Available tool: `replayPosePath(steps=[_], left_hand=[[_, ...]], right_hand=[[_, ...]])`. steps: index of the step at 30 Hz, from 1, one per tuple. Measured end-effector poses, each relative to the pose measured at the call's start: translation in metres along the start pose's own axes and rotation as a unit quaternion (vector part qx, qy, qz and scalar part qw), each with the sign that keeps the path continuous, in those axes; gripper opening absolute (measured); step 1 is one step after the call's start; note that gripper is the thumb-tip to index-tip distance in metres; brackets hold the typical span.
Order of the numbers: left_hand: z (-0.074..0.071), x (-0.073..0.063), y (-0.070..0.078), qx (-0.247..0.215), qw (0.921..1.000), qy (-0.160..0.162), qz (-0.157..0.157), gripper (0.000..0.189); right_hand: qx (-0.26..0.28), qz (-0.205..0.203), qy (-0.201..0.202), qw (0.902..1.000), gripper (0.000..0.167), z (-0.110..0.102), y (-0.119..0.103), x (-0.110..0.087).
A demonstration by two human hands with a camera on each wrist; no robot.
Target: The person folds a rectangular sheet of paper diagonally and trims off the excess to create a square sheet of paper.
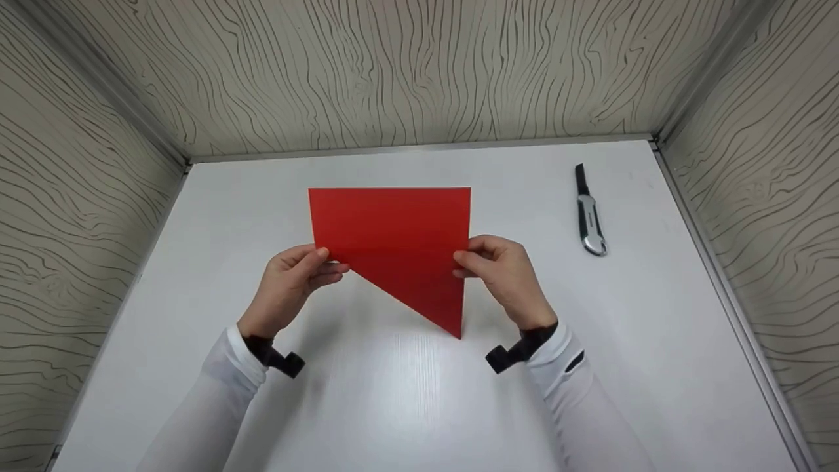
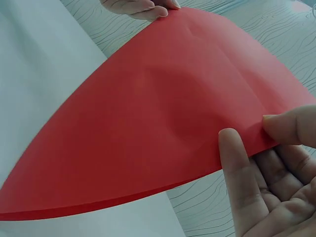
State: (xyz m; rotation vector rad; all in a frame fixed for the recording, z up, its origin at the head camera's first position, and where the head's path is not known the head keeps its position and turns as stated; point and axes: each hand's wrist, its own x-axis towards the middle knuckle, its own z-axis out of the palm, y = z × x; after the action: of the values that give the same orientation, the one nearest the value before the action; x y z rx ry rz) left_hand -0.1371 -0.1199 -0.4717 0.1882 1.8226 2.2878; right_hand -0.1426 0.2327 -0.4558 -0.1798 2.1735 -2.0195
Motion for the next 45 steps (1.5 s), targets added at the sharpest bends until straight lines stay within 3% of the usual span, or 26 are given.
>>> replayPosePath(steps=[12,22,34,45], left_hand=[[-0.001,0.000,0.007,0.010,0.9999,-0.010,-0.003,0.030],[-0.008,-0.002,0.012,0.042,0.9989,-0.013,-0.018,0.031],[-0.011,-0.007,0.015,0.060,0.9981,-0.011,-0.014,0.031],[-0.012,-0.008,0.016,0.068,0.9973,-0.022,-0.016,0.028]], right_hand=[[0.006,-0.026,0.012,0.9996,0.030,0.000,-0.005,-0.001],[-0.081,-0.034,0.036,0.9955,0.020,0.000,-0.007,-0.002],[-0.043,-0.037,0.009,0.9984,0.017,-0.001,-0.007,-0.006],[0.003,-0.034,0.017,0.9993,0.014,0.001,-0.005,-0.007]])
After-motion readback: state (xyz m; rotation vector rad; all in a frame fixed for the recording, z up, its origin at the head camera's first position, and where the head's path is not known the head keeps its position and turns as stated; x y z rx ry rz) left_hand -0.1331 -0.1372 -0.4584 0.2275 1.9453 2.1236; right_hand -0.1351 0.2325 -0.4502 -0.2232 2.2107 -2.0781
